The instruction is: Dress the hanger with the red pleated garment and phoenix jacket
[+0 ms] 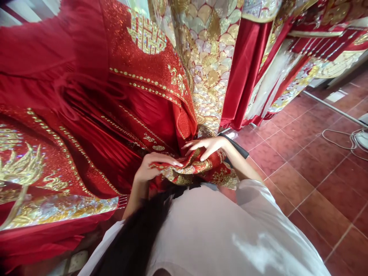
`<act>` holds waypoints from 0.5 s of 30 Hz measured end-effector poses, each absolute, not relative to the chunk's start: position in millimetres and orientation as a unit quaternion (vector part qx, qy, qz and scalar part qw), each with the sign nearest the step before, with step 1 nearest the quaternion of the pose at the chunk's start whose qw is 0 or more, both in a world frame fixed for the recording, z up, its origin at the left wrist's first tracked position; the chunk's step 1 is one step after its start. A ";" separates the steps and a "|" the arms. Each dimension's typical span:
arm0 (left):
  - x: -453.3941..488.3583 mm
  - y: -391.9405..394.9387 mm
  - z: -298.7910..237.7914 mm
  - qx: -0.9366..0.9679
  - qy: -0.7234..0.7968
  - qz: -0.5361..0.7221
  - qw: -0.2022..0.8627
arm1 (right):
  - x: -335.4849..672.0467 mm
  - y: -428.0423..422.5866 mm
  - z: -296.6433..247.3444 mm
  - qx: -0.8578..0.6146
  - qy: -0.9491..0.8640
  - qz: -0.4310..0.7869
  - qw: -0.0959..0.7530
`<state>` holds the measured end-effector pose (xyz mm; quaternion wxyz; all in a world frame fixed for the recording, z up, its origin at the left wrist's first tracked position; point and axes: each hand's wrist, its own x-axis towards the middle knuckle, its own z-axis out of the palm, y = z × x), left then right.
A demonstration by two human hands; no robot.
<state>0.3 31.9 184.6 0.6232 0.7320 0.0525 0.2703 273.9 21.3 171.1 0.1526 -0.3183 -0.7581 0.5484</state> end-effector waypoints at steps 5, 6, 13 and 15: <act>-25.4 30.2 204.6 0.679 0.148 0.429 0.577 | 273.8 39.4 203.3 -0.353 -0.767 0.517 0.138; -26.4 31.0 209.9 0.669 0.164 0.462 0.558 | 276.4 42.6 214.9 -0.333 -0.772 0.529 0.120; -75.7 9.2 255.8 0.637 0.396 0.569 0.336 | 271.6 39.4 298.0 -0.392 -0.745 0.431 0.324; -113.1 -23.0 266.6 0.642 0.413 0.543 0.349 | 258.5 32.1 317.8 -0.401 -0.740 0.396 0.368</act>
